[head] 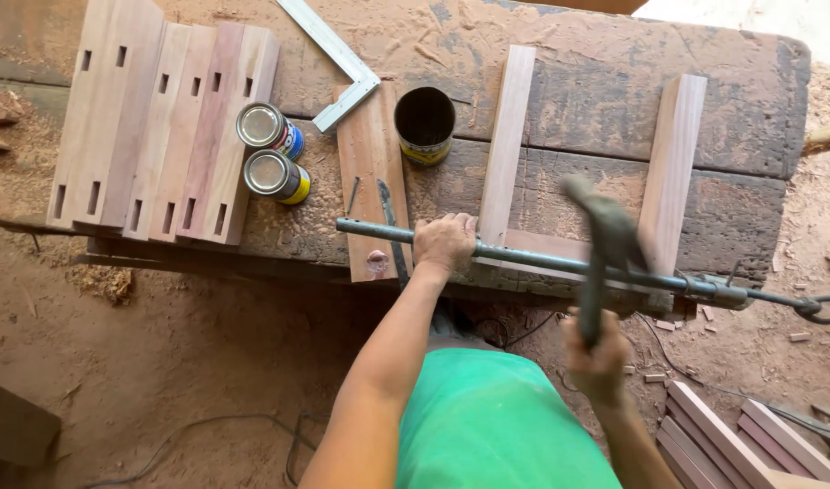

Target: The person assembles a wooden frame on a workbench, positions a long bar clamp across it and tightens the clamp, then hammers nails into the frame joints. They later remove the clamp, tap the frame edges with the hammer, and lift the assembled frame upright off the bench.

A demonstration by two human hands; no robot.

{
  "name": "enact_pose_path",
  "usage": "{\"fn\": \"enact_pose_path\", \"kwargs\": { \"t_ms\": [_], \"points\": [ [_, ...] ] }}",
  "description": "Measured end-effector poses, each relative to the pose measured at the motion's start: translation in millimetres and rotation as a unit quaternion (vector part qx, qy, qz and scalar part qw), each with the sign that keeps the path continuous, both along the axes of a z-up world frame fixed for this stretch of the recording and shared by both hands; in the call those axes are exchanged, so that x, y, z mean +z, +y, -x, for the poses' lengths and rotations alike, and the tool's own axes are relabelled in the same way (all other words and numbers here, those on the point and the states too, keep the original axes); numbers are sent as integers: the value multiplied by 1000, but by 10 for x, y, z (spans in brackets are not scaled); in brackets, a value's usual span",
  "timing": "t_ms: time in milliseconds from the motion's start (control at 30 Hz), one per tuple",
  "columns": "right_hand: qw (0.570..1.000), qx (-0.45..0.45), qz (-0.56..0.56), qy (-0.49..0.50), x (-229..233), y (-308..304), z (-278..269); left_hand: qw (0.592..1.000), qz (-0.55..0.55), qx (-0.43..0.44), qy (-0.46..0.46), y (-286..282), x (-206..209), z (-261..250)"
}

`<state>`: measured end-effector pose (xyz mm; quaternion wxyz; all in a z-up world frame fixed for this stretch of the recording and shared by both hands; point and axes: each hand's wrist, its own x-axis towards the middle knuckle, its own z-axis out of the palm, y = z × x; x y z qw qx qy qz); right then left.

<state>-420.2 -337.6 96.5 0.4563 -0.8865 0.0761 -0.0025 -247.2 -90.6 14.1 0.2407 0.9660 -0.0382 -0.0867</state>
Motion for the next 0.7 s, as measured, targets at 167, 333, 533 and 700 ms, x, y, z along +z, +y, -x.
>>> {"fn": "enact_pose_path", "kwargs": {
  "t_ms": [167,333,533,700],
  "points": [
    [952,28,-161,-260,469,156,-35,1000,5,5,0,6,-3,29],
    [986,25,116,120,-443,157,139,1000,3,-2,16,24,25,29],
    [998,27,52,32,-257,10,-58,999,-6,0,46,11,54,25],
    [971,50,-71,-222,174,74,-93,1000,10,0,22,24,94,20]
  ]
}}
